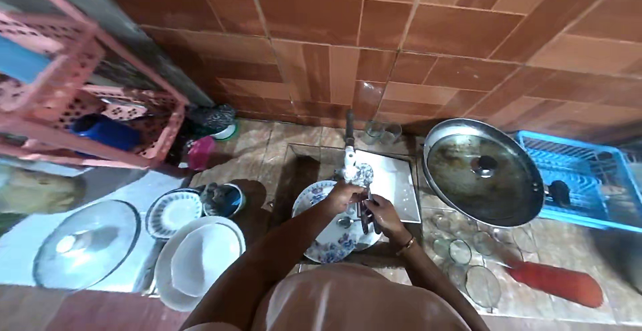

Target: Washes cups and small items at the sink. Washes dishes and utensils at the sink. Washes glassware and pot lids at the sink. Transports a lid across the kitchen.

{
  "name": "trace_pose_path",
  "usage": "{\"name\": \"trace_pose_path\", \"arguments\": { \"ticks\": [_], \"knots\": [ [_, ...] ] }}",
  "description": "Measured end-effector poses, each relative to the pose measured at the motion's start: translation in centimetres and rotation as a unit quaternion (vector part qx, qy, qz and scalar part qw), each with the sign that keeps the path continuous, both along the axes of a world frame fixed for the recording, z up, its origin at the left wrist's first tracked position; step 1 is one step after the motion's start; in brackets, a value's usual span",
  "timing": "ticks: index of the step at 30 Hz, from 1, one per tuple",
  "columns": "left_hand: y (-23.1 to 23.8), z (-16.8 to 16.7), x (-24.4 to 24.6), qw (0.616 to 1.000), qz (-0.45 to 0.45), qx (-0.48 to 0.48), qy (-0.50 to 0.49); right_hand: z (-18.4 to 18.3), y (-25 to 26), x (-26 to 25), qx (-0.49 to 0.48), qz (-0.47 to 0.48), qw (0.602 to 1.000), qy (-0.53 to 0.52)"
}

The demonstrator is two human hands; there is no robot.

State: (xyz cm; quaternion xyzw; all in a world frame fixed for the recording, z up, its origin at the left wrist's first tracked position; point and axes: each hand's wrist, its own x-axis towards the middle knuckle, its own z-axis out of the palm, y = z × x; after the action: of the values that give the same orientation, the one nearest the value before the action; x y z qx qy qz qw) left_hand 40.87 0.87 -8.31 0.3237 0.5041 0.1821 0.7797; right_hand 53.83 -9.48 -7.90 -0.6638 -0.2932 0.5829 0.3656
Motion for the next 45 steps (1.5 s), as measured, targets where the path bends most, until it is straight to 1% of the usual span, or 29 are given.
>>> {"name": "trace_pose_path", "arguments": {
  "ticks": [2, 4, 7, 12, 15, 19, 23, 26, 29, 32, 36, 37, 39, 41, 43, 45],
  "knots": [
    [0.3, -0.1, -0.1, 1.000, -0.023, -0.011, -0.006, 0.0, -0.3, 0.4, -0.006, -0.018, 0.998, 0.055],
    [0.4, 0.1, -0.1, 0.999, -0.019, -0.027, -0.008, -0.3, -0.4, 0.5, 0.016, -0.036, 0.996, 0.075],
    [0.4, 0.3, 0.1, 0.999, 0.010, -0.046, -0.010, -0.7, -0.4, 0.1, 0.039, -0.053, 0.996, 0.066],
    [0.1, 1.0, 0.4, 0.995, 0.070, -0.059, -0.039, 0.2, -0.3, -0.7, 0.018, -0.040, 0.991, 0.126],
    [0.1, 1.1, 0.3, 0.992, 0.104, -0.059, -0.047, 0.0, -0.6, -0.8, 0.035, -0.023, 0.994, 0.100],
    [0.5, 0.9, -0.4, 0.991, 0.122, -0.041, -0.033, 0.2, -0.9, -0.7, 0.043, -0.004, 0.997, 0.068],
    [1.1, 0.6, -1.2, 0.992, 0.119, 0.031, -0.019, 0.9, -1.6, -0.9, 0.019, 0.014, 0.998, 0.063],
    [1.2, 0.1, -1.8, 0.992, 0.104, 0.069, 0.014, 1.0, -2.5, -1.3, 0.014, 0.011, 0.999, 0.049],
    [0.6, -0.8, -2.2, 0.989, 0.122, 0.075, 0.028, 0.7, -2.9, -1.8, 0.001, 0.026, 1.000, 0.005],
    [-0.4, -1.1, -2.7, 0.989, 0.140, 0.055, 0.010, 0.3, -3.1, -2.5, -0.017, 0.029, 0.999, -0.030],
    [-2.9, 0.0, -2.8, 0.996, 0.069, 0.031, -0.042, 0.4, -2.9, -3.8, -0.012, -0.026, 1.000, -0.006],
    [-3.3, 0.3, -2.7, 0.996, 0.066, 0.025, -0.049, 0.4, -2.7, -4.0, -0.009, -0.032, 0.999, -0.001],
    [-3.2, 0.4, -2.6, 0.995, 0.080, 0.013, -0.051, 0.6, -2.7, -4.2, -0.009, -0.026, 1.000, 0.011],
    [-2.1, 0.4, -2.8, 0.995, 0.087, 0.016, -0.049, 0.5, -3.2, -4.1, -0.003, -0.001, 1.000, 0.014],
    [-1.0, 0.5, -3.2, 0.995, 0.073, 0.038, -0.048, 0.4, -4.2, -4.0, 0.010, 0.019, 1.000, 0.010],
    [-0.2, 0.2, -3.6, 0.993, 0.082, 0.083, -0.032, 0.1, -5.1, -3.9, 0.028, 0.036, 0.999, -0.002]
  ]
}}
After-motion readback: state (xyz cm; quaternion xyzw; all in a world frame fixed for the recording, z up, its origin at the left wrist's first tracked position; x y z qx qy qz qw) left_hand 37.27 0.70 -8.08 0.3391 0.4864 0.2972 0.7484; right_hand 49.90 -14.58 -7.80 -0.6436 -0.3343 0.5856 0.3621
